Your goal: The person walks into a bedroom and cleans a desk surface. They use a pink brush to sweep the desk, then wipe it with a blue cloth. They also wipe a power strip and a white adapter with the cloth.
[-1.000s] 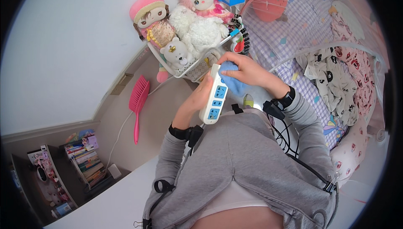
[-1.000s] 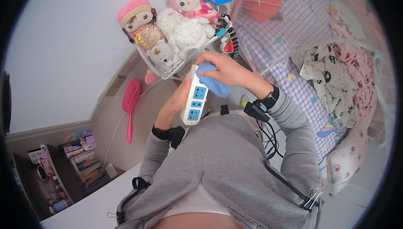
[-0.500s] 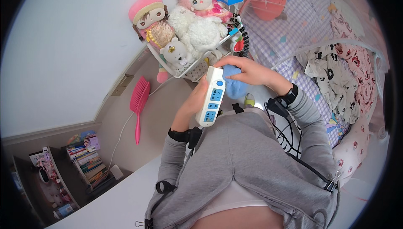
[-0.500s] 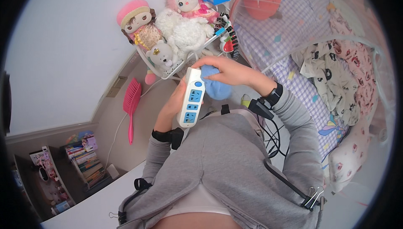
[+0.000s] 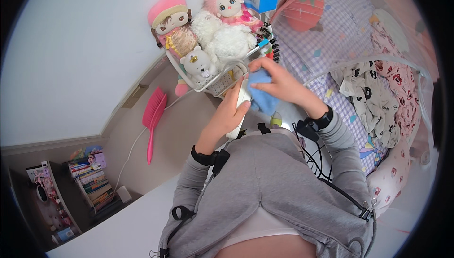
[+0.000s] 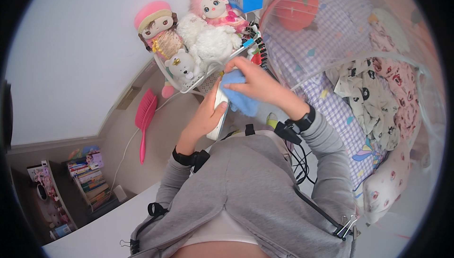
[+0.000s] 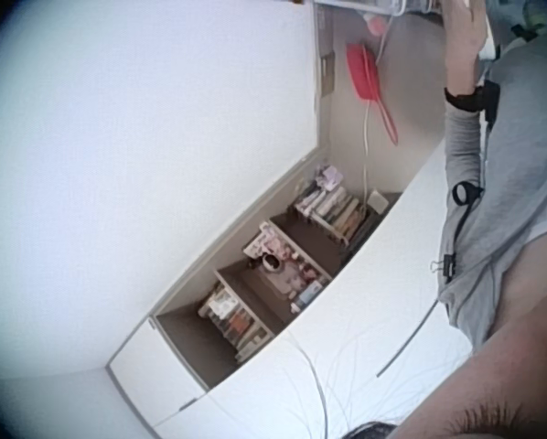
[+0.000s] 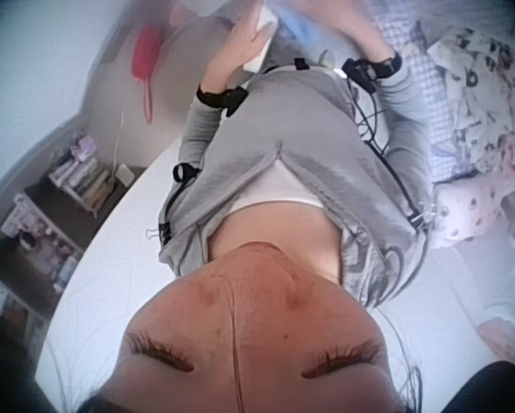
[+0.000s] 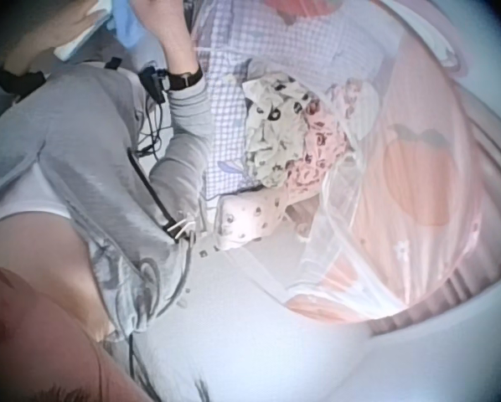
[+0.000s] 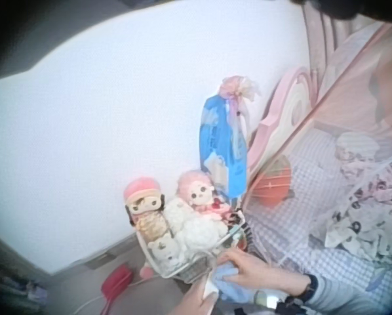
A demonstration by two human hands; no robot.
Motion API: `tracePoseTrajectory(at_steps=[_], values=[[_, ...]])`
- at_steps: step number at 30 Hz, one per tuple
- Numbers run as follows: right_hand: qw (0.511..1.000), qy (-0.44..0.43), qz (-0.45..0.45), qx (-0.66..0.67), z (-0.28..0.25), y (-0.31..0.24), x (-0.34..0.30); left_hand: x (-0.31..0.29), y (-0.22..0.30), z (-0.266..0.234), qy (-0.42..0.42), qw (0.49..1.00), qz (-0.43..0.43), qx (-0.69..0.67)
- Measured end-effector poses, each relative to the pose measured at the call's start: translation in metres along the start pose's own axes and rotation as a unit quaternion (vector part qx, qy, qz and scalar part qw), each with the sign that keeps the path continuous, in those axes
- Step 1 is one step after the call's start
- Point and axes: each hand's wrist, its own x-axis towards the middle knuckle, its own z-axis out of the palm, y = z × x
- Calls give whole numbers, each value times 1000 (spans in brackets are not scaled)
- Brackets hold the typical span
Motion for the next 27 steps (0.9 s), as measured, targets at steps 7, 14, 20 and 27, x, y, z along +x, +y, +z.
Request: tracePoseTrajectory(at_steps=[7, 14, 20, 27], values=[[976, -85, 194, 53, 27, 17, -4, -6, -2, -3, -3, 996, -35, 88], [988, -107, 70, 84, 24, 42, -8, -8, -1, -10, -15, 997, -16, 77], [971, -83, 188, 120, 37, 36, -4, -7, 1, -11, -1, 994, -5, 112], [961, -140, 113, 212, 21, 30, -13, -12, -2, -17, -20, 996, -14, 82]])
